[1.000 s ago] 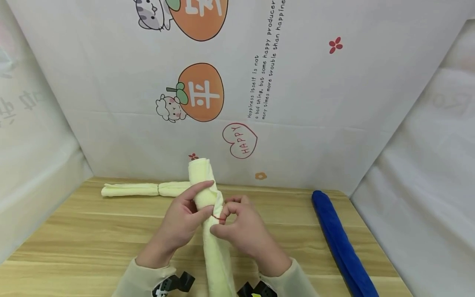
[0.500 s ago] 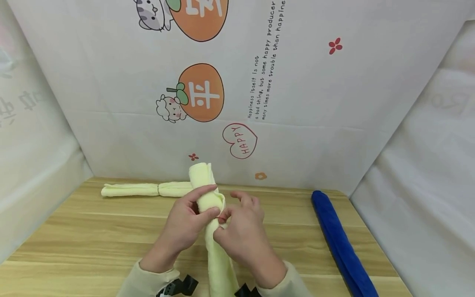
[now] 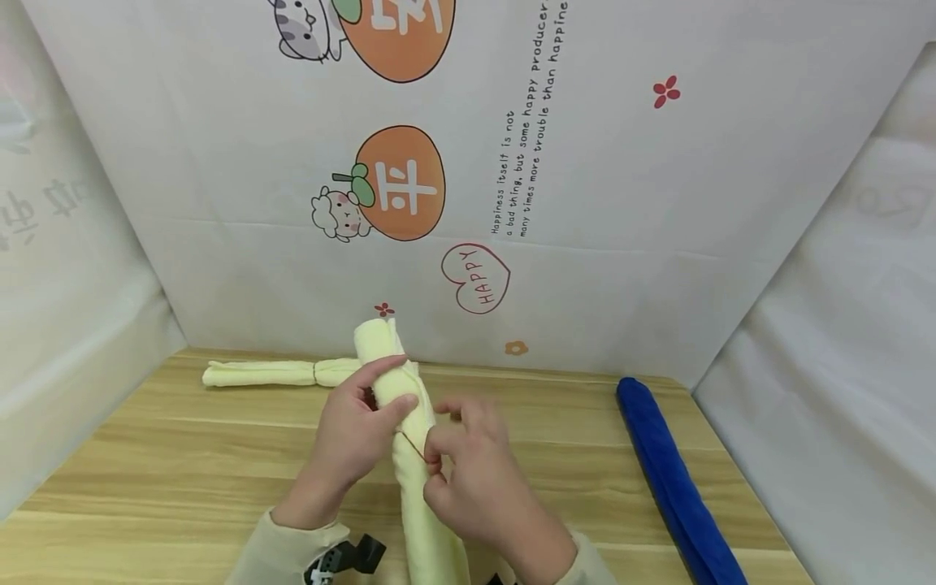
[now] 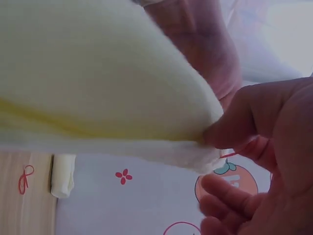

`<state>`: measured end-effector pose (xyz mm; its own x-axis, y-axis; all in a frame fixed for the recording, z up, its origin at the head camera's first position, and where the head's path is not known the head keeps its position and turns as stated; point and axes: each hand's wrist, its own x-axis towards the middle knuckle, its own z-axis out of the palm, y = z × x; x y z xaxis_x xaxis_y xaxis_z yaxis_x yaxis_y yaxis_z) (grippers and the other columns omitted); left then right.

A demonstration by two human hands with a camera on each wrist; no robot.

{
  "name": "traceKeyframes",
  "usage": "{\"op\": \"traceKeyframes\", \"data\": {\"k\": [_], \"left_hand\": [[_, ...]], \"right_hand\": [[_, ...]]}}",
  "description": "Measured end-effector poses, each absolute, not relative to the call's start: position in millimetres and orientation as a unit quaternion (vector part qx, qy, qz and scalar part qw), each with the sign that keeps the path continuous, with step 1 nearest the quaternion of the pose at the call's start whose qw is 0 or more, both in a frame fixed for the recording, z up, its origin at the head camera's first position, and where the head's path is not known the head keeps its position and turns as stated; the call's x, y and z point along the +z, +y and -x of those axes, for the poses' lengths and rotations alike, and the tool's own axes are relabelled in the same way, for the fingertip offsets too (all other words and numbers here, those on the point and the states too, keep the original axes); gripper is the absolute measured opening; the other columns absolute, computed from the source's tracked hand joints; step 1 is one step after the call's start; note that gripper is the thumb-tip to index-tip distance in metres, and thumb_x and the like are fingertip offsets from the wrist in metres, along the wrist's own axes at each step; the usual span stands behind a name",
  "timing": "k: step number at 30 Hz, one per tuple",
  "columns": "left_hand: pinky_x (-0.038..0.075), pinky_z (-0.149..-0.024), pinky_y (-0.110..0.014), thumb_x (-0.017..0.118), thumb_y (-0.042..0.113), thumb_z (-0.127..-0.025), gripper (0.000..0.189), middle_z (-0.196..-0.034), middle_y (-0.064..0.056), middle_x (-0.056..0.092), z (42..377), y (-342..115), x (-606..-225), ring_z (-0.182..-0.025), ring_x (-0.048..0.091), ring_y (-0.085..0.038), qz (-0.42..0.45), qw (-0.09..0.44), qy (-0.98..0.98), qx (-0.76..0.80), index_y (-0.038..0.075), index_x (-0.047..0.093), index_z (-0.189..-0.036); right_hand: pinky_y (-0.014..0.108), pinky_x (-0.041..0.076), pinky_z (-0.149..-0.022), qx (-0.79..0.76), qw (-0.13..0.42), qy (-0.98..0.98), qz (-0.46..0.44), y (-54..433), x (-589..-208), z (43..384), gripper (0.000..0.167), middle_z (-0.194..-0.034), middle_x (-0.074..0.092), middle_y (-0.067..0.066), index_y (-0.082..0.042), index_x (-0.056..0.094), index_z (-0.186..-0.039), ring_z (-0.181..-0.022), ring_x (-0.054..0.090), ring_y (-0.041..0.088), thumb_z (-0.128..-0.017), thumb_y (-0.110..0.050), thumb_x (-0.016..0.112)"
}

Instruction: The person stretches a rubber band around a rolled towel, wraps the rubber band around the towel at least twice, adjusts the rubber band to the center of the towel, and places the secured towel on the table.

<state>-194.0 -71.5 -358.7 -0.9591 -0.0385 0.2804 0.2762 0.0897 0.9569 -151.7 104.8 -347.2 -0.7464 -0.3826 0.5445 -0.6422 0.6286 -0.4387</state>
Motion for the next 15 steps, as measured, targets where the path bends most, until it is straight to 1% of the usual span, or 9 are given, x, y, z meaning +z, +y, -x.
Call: {"op": "traceKeyframes", "data": {"k": [2,4,6,7,9,11,13,15], "left_hand": [[0.055,-0.063,-0.032,0.075,0.008,-0.087,0.049,-0.097,-0.013,0.065,195.4,-72.9,-358.9,-0.081,0.061,-0.023,0.084,0.117,-0.716,-0.683,0.025,0.064,-0.132],[0.056,-0.068,-0.033,0.074,0.01,-0.089,0.056,-0.106,-0.014,0.064,196.2,-74.2,-358.6,-0.088,0.063,-0.024,0.104,0.1,-0.699,-0.7,0.026,0.057,-0.14],[0.056,-0.075,-0.034,0.071,0.01,-0.091,0.064,-0.113,-0.017,0.062,196.3,-76.5,-358.2,-0.097,0.063,-0.025,0.147,0.068,-0.664,-0.73,0.027,0.046,-0.149],[0.056,-0.079,-0.034,0.067,0.01,-0.093,0.068,-0.115,-0.017,0.061,196.3,-78.0,-358.2,-0.1,0.062,-0.024,0.175,0.051,-0.641,-0.746,0.027,0.038,-0.153],[0.053,-0.085,-0.034,0.057,0.008,-0.097,0.073,-0.119,-0.018,0.06,196.3,-82.0,-358.5,-0.105,0.061,-0.024,0.238,0.015,-0.582,-0.778,0.027,0.022,-0.158],[0.05,-0.089,-0.034,0.048,0.002,-0.098,0.077,-0.122,-0.019,0.061,196.5,-85.9,-359.2,-0.107,0.06,-0.023,0.303,-0.025,-0.52,-0.798,0.025,0.009,-0.16],[0.05,-0.09,-0.033,0.045,0.001,-0.099,0.08,-0.121,-0.018,0.061,196.5,-88.4,-360.0,-0.105,0.062,-0.022,0.348,-0.073,-0.482,-0.801,0.026,0.0,-0.16],[0.05,-0.09,-0.033,0.047,0.003,-0.102,0.081,-0.121,-0.017,0.063,196.6,-88.8,-360.8,-0.105,0.063,-0.021,0.369,-0.112,-0.468,-0.795,0.03,-0.003,-0.16]], "right_hand": [[0.034,0.049,-0.074,0.358,0.167,-0.878,-0.271,105.6,-346.1,149.5,0.034,-0.103,0.06,-0.001,-0.025,0.051,-0.071,-0.095,0.054,0.018,-0.064,0.003,0.068],[0.027,0.048,-0.063,0.418,0.113,-0.868,-0.241,106.1,-344.2,148.6,0.029,-0.089,0.059,-0.004,-0.021,0.052,-0.074,-0.08,0.055,0.013,-0.069,0.003,0.066],[0.024,0.044,-0.055,0.484,0.063,-0.845,-0.219,107.6,-342.3,150.0,0.022,-0.077,0.055,-0.003,-0.015,0.053,-0.078,-0.068,0.051,0.012,-0.073,0.005,0.063],[0.022,0.042,-0.054,0.517,0.041,-0.828,-0.212,108.6,-341.8,151.5,0.02,-0.074,0.053,-0.002,-0.011,0.053,-0.079,-0.065,0.049,0.012,-0.074,0.005,0.062],[0.022,0.039,-0.055,0.581,0.002,-0.784,-0.218,112.2,-341.7,155.6,0.016,-0.074,0.051,0.002,-0.005,0.051,-0.081,-0.065,0.048,0.012,-0.077,0.007,0.061],[0.022,0.04,-0.059,0.635,-0.031,-0.735,-0.237,116.5,-342.8,160.3,0.016,-0.077,0.049,0.004,-0.002,0.049,-0.081,-0.069,0.048,0.013,-0.079,0.009,0.061],[0.022,0.043,-0.064,0.674,-0.068,-0.687,-0.262,119.8,-344.9,164.7,0.017,-0.08,0.05,0.004,-0.002,0.048,-0.081,-0.073,0.05,0.013,-0.081,0.01,0.061],[0.023,0.045,-0.067,0.695,-0.102,-0.653,-0.285,121.5,-347.2,168.1,0.018,-0.083,0.051,0.004,-0.003,0.049,-0.081,-0.077,0.051,0.014,-0.082,0.01,0.062]]}}
